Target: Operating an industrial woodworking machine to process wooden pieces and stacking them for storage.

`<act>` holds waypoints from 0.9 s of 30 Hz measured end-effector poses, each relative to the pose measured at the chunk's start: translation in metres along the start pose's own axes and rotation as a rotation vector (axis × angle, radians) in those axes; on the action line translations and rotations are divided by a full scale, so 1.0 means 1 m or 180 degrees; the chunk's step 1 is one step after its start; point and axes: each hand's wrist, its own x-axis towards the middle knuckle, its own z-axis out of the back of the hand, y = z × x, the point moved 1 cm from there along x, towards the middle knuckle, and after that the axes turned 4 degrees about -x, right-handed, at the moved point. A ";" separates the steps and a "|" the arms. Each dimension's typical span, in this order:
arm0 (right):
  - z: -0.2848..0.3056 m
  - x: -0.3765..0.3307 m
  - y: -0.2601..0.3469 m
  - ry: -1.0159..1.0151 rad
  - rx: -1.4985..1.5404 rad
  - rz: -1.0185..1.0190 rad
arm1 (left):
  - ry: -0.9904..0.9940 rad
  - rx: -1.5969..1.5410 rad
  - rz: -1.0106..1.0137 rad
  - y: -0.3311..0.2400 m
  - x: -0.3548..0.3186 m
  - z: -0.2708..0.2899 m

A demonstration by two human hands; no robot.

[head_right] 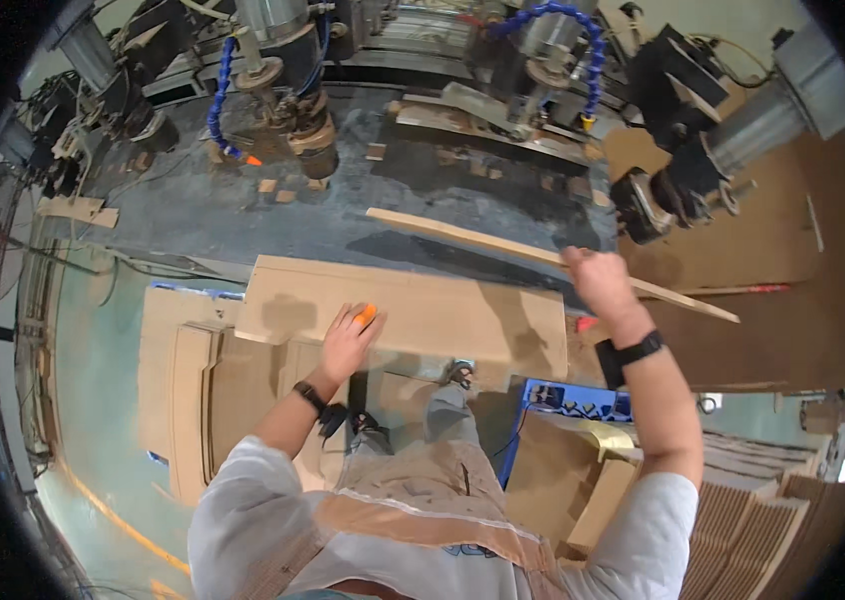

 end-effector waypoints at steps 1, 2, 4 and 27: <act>-0.023 0.017 0.020 -0.0174 0.0071 0.0075 | 0.0091 0.0095 0.0017 0.008 -0.021 0.017; -0.059 0.026 0.033 -0.0104 0.0116 0.0045 | 0.0181 0.0174 0.0004 0.017 -0.040 0.033; -0.100 0.043 0.073 -0.0313 0.0217 -0.0163 | 0.0608 0.0095 0.0055 0.031 -0.072 0.067; -0.198 0.135 0.153 -0.0375 0.0792 -0.0430 | 0.0210 0.1862 0.4533 0.043 -0.521 0.193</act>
